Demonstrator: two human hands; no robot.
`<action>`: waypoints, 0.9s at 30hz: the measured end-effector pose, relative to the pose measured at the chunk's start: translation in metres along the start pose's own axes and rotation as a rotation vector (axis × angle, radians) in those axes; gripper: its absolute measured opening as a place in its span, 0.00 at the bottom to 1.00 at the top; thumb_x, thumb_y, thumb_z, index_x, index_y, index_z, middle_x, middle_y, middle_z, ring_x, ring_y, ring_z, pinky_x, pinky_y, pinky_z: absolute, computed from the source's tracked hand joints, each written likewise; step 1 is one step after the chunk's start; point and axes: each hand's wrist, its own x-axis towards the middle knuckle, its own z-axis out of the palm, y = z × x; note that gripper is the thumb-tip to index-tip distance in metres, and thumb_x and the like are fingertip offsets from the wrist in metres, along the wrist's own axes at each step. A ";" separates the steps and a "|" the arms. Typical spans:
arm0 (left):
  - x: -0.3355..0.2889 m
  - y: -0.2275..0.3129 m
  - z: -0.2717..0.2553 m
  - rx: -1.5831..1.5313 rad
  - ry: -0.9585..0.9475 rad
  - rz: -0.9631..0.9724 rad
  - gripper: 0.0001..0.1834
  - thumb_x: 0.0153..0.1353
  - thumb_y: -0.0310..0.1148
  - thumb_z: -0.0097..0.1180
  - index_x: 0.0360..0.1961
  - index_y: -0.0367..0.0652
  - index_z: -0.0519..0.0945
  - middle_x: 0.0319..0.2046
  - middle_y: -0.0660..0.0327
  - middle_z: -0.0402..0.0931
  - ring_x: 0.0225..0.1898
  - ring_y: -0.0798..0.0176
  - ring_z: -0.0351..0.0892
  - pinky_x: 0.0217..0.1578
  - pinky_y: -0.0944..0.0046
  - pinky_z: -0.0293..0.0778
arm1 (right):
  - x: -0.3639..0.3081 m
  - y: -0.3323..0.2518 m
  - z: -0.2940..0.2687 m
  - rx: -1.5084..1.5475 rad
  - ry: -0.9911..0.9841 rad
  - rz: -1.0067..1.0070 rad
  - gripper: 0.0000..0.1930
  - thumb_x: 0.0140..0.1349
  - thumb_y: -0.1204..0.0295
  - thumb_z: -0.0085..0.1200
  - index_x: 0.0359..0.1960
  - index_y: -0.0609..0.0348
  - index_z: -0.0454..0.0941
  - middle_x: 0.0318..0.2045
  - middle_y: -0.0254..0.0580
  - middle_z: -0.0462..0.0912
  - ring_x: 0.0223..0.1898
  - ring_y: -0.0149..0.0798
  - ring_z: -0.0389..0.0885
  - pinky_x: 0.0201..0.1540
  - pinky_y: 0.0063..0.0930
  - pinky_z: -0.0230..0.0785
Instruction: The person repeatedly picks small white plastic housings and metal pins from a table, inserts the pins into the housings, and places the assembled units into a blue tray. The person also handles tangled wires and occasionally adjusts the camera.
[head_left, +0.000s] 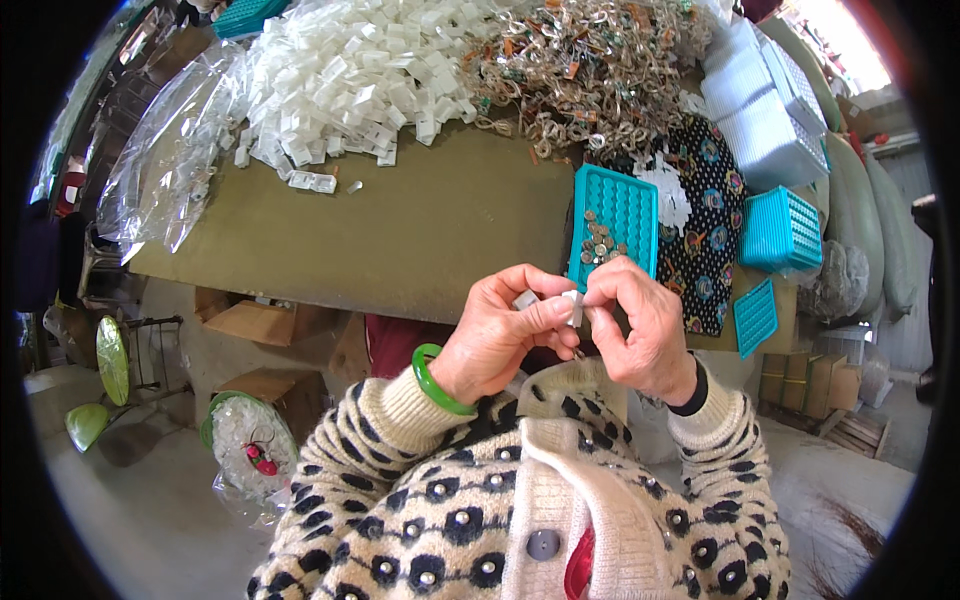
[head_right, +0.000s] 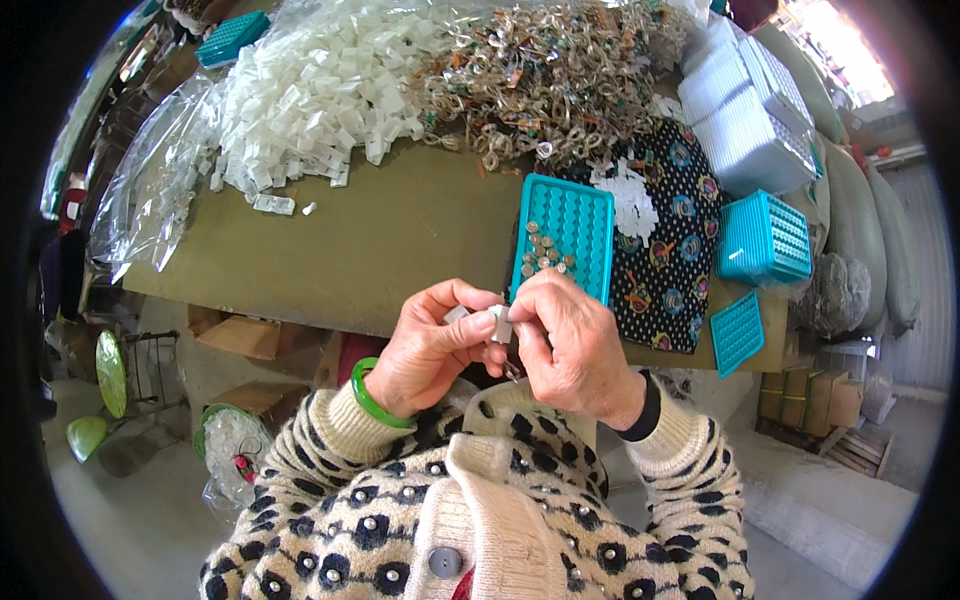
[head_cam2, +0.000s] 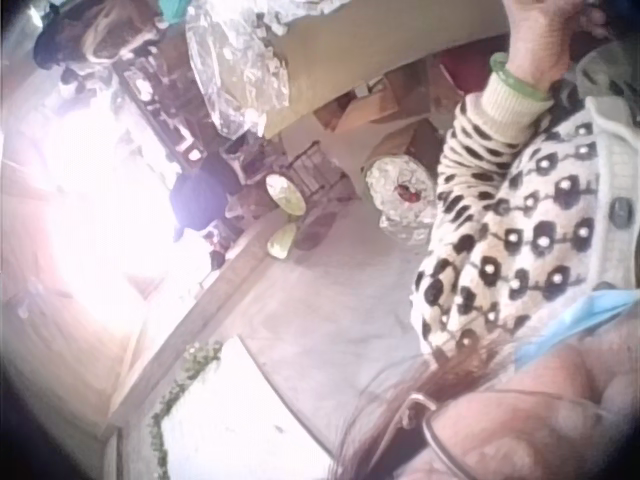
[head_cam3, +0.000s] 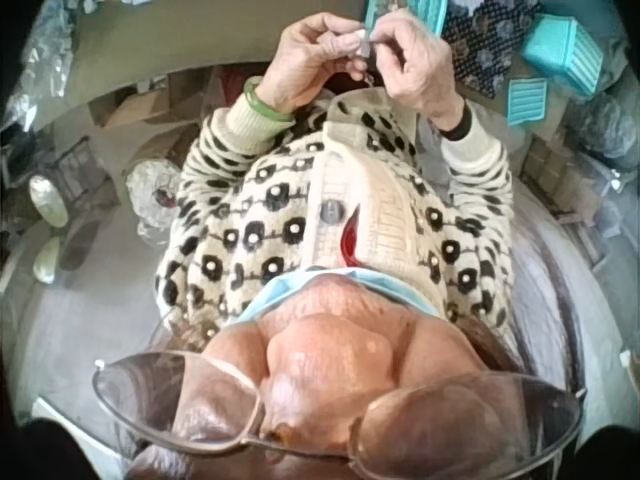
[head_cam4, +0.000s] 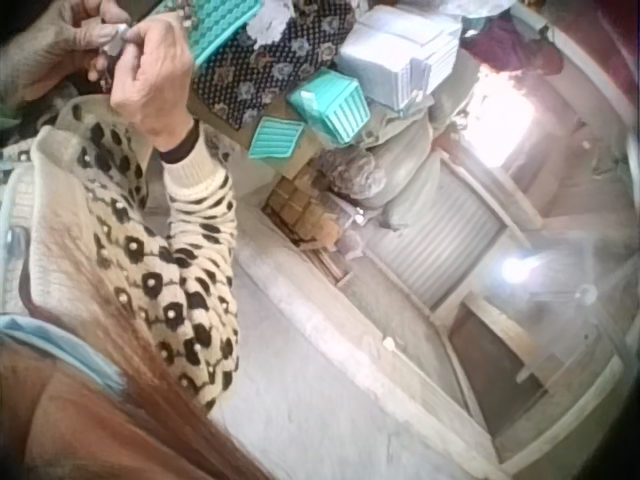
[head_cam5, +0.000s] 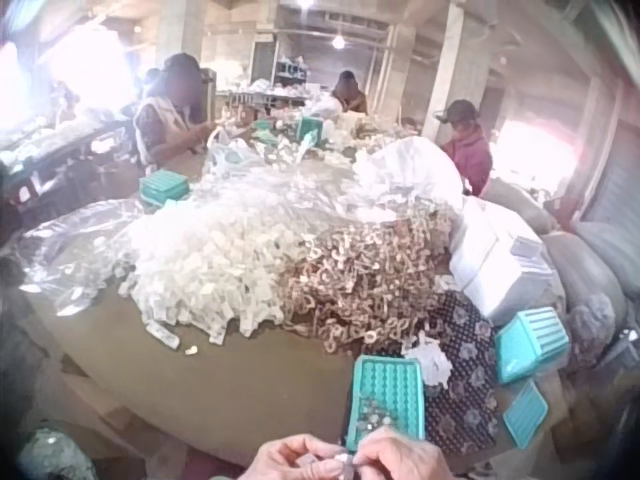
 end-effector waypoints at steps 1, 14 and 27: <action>0.000 0.000 0.000 0.013 0.015 0.010 0.08 0.62 0.25 0.60 0.42 0.39 0.77 0.32 0.56 0.81 0.30 0.61 0.84 0.31 0.61 0.83 | 0.000 0.000 0.001 0.010 -0.011 0.010 0.10 0.49 0.88 0.52 0.31 0.63 0.71 0.29 0.46 0.76 0.29 0.45 0.79 0.32 0.31 0.72; -0.003 0.019 -0.008 -0.015 0.043 -0.010 0.08 0.64 0.26 0.58 0.44 0.41 0.75 0.36 0.58 0.78 0.35 0.59 0.83 0.27 0.63 0.82 | 0.060 0.013 -0.014 -0.024 -0.129 0.001 0.03 0.56 0.81 0.56 0.30 0.65 0.74 0.27 0.41 0.76 0.24 0.36 0.77 0.28 0.27 0.69; 0.005 0.020 -0.020 -0.125 -0.039 -0.019 0.06 0.64 0.24 0.58 0.42 0.41 0.78 0.28 0.58 0.78 0.27 0.65 0.78 0.22 0.69 0.70 | 0.209 0.086 -0.042 -0.656 0.266 -0.365 0.03 0.59 0.78 0.54 0.33 0.61 0.77 0.33 0.44 0.76 0.38 0.47 0.77 0.42 0.39 0.70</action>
